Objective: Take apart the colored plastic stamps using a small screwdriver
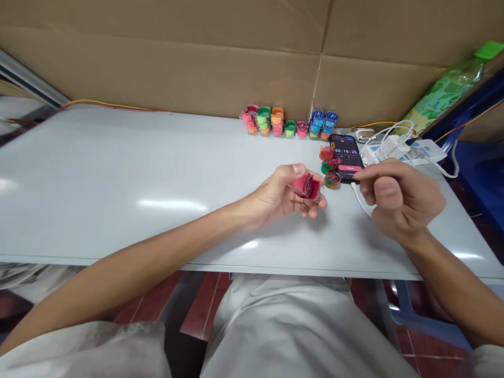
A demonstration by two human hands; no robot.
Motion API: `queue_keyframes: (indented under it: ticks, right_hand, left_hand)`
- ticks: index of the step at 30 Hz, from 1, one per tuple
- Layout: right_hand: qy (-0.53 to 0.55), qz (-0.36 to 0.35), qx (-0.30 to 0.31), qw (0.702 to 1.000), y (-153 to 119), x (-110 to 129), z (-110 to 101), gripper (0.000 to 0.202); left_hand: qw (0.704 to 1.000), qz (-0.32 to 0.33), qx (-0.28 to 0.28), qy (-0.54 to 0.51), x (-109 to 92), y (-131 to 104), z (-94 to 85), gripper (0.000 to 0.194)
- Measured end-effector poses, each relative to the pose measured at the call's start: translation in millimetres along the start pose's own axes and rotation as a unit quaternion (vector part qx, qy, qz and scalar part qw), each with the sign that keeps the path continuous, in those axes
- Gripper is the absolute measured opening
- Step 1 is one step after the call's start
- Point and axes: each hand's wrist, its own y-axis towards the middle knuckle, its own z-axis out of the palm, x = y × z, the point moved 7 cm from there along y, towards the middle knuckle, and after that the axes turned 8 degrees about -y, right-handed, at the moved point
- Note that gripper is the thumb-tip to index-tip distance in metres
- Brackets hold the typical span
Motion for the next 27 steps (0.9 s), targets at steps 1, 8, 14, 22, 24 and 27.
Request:
queue_keyframes:
  ticks: [1,8,14,22,24,27]
  right_hand:
    - [-0.008,-0.013,0.001,1.000,0.6,1.0,-0.3,0.023]
    - [-0.028,-0.104,-0.085,0.991,7.0,7.6,-13.8,0.028]
    - [-0.013,-0.042,-0.189,0.981,1.4,0.2,-25.7,0.038]
    - [-0.030,-0.045,-0.178,0.983,2.3,-2.0,-22.8,0.037]
    - [-0.038,-0.038,-0.188,0.981,1.9,-2.8,-23.9,0.040]
    - [-0.041,-0.028,-0.189,0.981,2.0,-4.3,-24.2,0.041]
  left_hand:
    - [1.000,-0.015,0.008,-0.002,1.7,-0.2,1.3,0.067]
    - [0.996,-0.090,0.028,0.008,14.9,-1.2,4.7,0.067]
    - [0.995,-0.104,0.010,0.003,22.3,0.3,1.1,0.067]
    - [0.995,-0.104,0.010,-0.003,22.1,-1.2,2.4,0.067]
    - [0.994,-0.105,0.012,-0.004,21.7,-1.3,2.9,0.067]
    - [0.995,-0.103,0.016,-0.008,22.0,-1.1,2.7,0.066]
